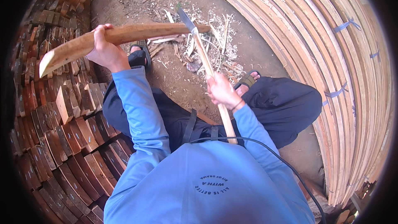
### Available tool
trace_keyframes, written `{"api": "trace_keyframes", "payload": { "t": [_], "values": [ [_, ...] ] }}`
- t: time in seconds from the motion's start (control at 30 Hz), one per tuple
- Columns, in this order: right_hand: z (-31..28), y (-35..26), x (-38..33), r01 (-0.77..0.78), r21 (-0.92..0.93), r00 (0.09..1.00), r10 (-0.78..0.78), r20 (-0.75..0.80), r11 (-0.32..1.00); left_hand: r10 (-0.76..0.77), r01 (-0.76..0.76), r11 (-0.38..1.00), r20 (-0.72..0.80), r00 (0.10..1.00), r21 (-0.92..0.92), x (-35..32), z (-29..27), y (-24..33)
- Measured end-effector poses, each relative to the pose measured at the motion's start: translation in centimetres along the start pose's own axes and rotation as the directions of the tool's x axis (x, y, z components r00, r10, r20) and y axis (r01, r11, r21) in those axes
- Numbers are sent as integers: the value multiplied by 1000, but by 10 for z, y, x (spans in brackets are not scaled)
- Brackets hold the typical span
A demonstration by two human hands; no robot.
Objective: The person shapes a curved piece of wood by hand using a knife to shave off thin strips of material, holding the wood steady while sitting near stacks of timber.
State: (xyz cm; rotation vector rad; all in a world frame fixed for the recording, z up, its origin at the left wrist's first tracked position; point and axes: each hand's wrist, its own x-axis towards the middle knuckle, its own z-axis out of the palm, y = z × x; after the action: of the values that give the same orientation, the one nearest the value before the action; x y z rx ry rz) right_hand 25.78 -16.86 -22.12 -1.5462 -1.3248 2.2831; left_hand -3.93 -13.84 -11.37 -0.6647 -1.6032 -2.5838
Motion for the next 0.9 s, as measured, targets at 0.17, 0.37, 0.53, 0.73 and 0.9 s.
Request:
{"api": "trace_keyframes", "payload": {
  "t": [0.17, 0.37, 0.53, 0.73, 0.9],
  "values": [
    [2, 12, -45, -27, 20, 999, 26, 18, 999, -7, 9, 998, -27, 1000, 60, 9, -23, -2],
    [4, 5, -4, -23, 49, 1000, 22, 20, 999, -32, 33, 998, -19, 999, 53, 10, -16, -5],
    [5, 6, -36, -10, -38, 1000, 11, 25, 999, -16, 17, 999, -26, 1000, 33, 7, -21, -1],
    [9, 17, -7, 1, 123, 998, -8, 55, 992, -14, 15, 998, -7, 1000, 60, 7, -14, -5],
    [14, 14, -38, 7, -28, 1000, -7, -1, 1000, -12, 12, 1000, -2, 1000, 21, 11, -23, -5]
  ]
}}
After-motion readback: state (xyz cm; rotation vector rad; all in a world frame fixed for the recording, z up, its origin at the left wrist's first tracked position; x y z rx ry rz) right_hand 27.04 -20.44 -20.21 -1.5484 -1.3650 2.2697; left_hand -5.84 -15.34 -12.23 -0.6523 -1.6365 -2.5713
